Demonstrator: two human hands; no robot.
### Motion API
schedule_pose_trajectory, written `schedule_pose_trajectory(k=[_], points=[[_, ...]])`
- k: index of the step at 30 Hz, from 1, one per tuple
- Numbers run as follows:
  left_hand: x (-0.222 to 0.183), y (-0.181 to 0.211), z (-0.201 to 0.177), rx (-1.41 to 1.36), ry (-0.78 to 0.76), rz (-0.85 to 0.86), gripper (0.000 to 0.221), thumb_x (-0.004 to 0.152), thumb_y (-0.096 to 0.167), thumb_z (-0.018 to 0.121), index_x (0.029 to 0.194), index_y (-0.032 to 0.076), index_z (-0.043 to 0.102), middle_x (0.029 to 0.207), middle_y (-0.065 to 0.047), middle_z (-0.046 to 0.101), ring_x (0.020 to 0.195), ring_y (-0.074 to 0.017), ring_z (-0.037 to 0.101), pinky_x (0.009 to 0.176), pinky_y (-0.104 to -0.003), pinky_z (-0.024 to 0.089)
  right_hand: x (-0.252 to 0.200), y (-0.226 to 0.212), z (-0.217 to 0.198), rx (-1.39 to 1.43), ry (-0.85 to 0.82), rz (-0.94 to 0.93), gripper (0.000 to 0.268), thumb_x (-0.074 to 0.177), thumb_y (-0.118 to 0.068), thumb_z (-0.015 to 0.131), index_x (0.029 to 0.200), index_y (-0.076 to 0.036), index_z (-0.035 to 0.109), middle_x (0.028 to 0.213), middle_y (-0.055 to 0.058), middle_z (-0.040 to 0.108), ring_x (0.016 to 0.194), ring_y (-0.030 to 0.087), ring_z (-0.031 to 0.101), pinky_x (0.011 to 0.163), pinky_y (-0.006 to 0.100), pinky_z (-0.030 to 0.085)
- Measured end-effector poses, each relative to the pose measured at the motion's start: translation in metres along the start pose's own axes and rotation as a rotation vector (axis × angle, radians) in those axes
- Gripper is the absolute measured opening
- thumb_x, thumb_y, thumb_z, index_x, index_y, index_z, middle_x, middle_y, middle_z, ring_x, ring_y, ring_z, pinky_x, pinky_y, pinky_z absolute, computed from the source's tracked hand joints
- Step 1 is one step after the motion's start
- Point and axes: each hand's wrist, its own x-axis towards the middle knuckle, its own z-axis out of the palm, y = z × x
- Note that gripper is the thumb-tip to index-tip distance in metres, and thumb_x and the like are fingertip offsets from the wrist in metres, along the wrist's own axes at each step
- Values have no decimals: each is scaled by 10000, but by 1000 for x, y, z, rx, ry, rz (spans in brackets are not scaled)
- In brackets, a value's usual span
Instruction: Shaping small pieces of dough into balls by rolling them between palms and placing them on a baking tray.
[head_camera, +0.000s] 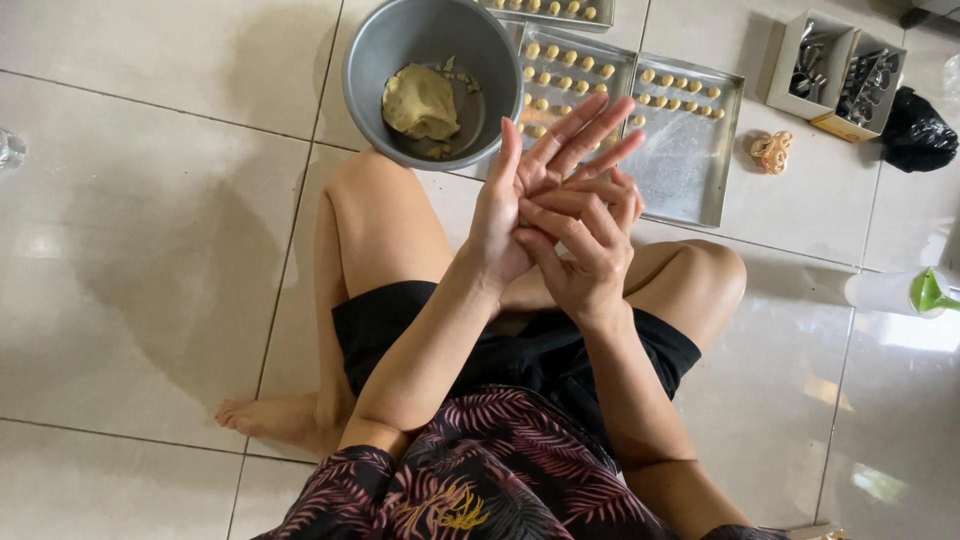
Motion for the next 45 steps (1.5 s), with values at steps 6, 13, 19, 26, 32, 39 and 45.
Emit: schedule_pose_trajectory(k=[6,13,19,26,32,39,45], points=[[22,-19,-16,-112,-96,-48,852,1099,550,452,1840,206,209,1867,-177,299,1662,-307,389,1350,-493,439,21,46,-38,-124,118,110,940,1101,-835,131,1614,-199,595,1733,90,484,1653,264,332,1478,617,153],[26,-34,-50,260,-346,31,1145,940,985,16,1853,319,195,1971,-11,70,1855,-349,25,1457,-808,-8,23,35,-8,-125,-584,-271,1267,806,-1050,383,1751,-208,441,1839,145,317,1729,348,229,1414,622,17],[15,-43,-44,192,-264,91,888,1142,808,289,1785,204,389,1871,-96,308,1792,-326,188,1473,-634,60,18,33,0,-400,-635,-187,1454,610,-1128,38,1795,-300,186,1903,141,120,1805,338,122,1442,606,-84],[21,-92,-92,270,-315,244,1274,640,953,420,1763,501,21,1933,-126,37,1770,-542,103,1426,-845,116,10,67,5,-258,-551,10,1438,681,-1096,103,1820,-225,209,1896,181,79,1786,399,65,1443,633,-82],[54,-76,0,-137,148,455,1257,823,991,253,1824,241,136,1847,-123,157,1782,-299,69,1480,-614,-19,30,58,-51,245,-241,61,1070,1025,-909,172,1764,-155,347,1842,159,319,1774,376,289,1522,643,205],[49,-35,40,-122,163,-262,1177,844,928,195,1821,272,162,1906,-33,189,1810,-181,123,1389,-431,222,-25,70,-74,55,31,143,195,973,-130,931,1145,-188,862,1185,-7,835,1280,232,549,1240,442,412],[49,-59,14,-185,131,-240,1134,981,891,135,1832,155,282,1902,-195,286,1832,-318,183,1467,-557,188,-30,44,-67,-18,-43,216,301,895,-51,924,1187,-101,875,1275,62,794,1225,288,499,1199,481,392]])
